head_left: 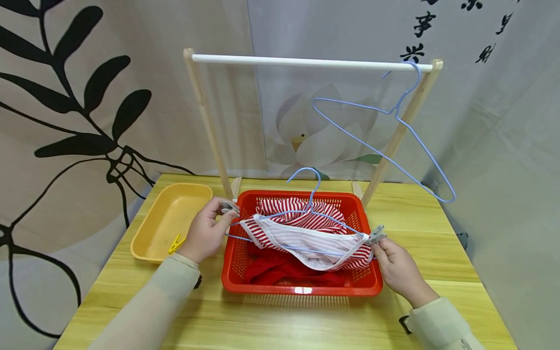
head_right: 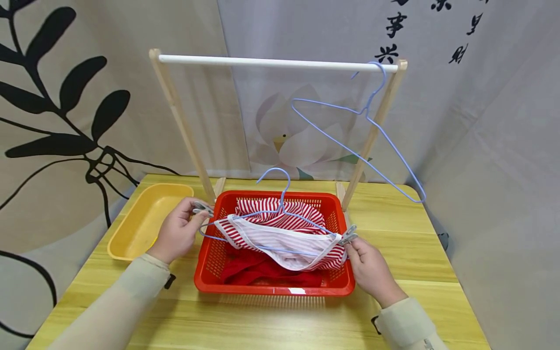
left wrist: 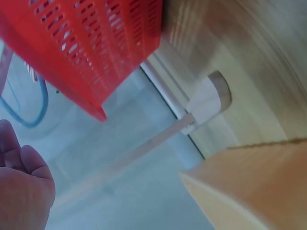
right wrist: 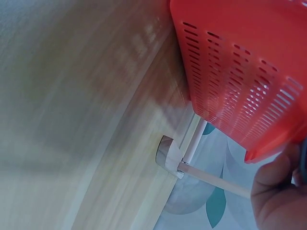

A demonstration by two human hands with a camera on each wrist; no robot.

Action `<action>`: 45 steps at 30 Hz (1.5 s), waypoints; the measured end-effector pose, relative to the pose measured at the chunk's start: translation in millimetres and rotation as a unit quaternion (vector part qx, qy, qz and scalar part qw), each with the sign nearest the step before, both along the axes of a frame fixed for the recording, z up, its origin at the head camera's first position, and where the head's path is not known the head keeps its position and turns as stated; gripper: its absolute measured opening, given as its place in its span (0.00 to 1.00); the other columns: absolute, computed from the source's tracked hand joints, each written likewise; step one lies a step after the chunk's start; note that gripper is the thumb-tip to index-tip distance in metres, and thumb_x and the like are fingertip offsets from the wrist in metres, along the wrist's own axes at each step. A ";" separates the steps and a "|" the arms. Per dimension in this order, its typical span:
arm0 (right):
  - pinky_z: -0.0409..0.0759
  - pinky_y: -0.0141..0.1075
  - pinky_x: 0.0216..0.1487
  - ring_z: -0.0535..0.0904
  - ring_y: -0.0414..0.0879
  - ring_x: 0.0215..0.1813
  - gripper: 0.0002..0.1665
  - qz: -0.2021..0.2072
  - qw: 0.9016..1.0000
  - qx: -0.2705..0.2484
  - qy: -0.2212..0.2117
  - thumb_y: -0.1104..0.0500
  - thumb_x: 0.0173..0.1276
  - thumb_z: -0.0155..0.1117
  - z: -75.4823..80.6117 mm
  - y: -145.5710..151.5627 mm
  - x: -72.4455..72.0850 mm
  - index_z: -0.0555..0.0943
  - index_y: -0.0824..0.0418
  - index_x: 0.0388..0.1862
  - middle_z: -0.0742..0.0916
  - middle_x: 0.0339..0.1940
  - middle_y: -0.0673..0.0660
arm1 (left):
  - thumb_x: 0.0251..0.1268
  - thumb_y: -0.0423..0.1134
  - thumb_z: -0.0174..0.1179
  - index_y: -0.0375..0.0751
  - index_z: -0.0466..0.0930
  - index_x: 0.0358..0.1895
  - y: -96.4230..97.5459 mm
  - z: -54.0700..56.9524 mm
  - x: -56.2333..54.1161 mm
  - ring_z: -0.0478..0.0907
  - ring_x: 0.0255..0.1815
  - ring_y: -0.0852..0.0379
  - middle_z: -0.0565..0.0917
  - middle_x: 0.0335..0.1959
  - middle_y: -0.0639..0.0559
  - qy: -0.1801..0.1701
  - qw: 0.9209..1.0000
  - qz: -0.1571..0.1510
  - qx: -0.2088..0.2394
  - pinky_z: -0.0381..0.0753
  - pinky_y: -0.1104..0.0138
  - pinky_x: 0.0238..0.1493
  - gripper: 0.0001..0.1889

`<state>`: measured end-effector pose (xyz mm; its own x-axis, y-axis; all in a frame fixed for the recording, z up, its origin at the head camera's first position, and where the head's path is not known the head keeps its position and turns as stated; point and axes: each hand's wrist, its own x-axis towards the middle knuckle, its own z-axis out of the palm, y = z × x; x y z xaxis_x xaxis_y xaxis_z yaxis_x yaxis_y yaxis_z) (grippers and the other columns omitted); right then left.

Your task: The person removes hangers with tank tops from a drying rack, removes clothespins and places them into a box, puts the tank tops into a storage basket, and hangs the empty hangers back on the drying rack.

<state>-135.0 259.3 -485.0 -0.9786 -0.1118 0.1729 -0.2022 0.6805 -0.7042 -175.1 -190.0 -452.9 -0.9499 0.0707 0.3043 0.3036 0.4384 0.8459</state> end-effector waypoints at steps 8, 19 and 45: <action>0.75 0.32 0.35 0.74 0.35 0.35 0.10 0.000 1.000 -0.001 0.003 0.63 0.82 0.55 -1.4 0.2 0.1 0.85 0.59 0.44 0.87 0.39 0.55 | 0.81 0.41 0.58 0.41 0.76 0.51 -16.7 0.6 -0.3 0.80 0.47 0.57 0.84 0.46 0.49 -0.002 0.999 0.026 -0.045 0.81 0.71 0.45 0.08; 0.78 0.32 0.39 0.76 0.34 0.38 0.10 -0.006 1.000 0.004 0.010 0.63 0.82 0.56 -2.4 -0.5 0.5 0.85 0.59 0.44 0.88 0.41 0.55 | 0.85 0.46 0.53 0.40 0.72 0.56 -39.5 -3.7 -0.9 0.77 0.46 0.51 0.80 0.46 0.46 -0.043 0.994 0.061 -0.076 0.78 0.75 0.43 0.13; 0.79 0.32 0.40 0.76 0.36 0.38 0.11 -0.010 1.000 0.005 0.005 0.63 0.82 0.56 -0.5 -1.9 1.9 0.86 0.59 0.46 0.89 0.42 0.56 | 0.83 0.48 0.55 0.35 0.78 0.54 -103.7 -31.8 0.5 0.79 0.47 0.42 0.82 0.49 0.37 -0.156 0.954 0.169 -0.191 0.79 0.51 0.49 0.17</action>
